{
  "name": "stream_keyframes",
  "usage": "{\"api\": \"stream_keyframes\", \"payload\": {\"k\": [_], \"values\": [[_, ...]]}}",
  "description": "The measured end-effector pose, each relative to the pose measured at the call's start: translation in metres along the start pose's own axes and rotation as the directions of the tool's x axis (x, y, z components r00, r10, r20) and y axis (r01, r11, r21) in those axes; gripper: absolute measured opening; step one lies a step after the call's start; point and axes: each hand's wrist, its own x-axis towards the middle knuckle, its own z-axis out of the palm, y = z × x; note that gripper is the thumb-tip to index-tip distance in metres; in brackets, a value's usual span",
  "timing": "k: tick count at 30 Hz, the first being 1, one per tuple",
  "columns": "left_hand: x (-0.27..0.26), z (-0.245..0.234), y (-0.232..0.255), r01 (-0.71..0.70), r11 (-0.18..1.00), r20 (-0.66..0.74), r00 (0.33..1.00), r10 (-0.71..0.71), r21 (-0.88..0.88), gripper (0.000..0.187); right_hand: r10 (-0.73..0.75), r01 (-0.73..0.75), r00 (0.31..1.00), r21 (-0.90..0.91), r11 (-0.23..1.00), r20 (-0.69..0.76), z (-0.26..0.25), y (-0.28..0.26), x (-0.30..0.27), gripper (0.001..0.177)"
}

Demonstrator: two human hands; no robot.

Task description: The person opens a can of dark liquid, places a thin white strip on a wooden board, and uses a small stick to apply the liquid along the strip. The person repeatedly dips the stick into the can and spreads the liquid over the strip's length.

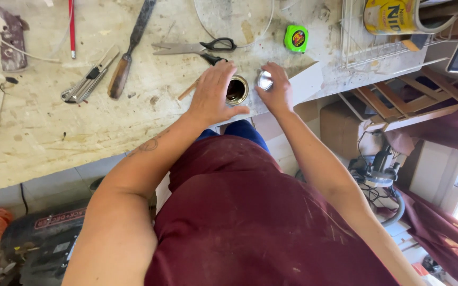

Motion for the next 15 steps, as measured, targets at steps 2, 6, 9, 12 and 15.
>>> {"api": "stream_keyframes", "payload": {"k": [2,6,9,12,15], "values": [[0.015,0.011,-0.018,-0.023,0.998,0.013,1.000,0.022,0.062,0.087,0.030,-0.023,0.997,-0.106,0.994,0.069,0.004,0.001,0.005,0.082],[0.068,0.014,-0.020,0.006,0.975,0.043,0.999,-0.016,0.221,0.035,-0.066,0.092,0.989,-0.195,0.976,0.135,-0.014,-0.001,0.034,0.058],[0.123,0.040,-0.011,0.094,0.976,0.093,0.989,-0.114,0.197,0.030,-0.186,0.193,0.981,-0.246,0.950,0.053,-0.043,0.005,0.086,0.026],[0.156,0.091,-0.015,0.275,0.922,0.116,0.942,-0.316,0.274,0.037,-0.153,0.160,0.987,-0.414,0.896,0.051,-0.051,0.029,0.136,0.031],[0.187,0.109,-0.015,0.451,0.859,0.231,0.833,-0.502,0.241,0.048,-0.154,0.206,0.978,-0.507,0.837,0.144,-0.050,0.062,0.179,0.051]]}}
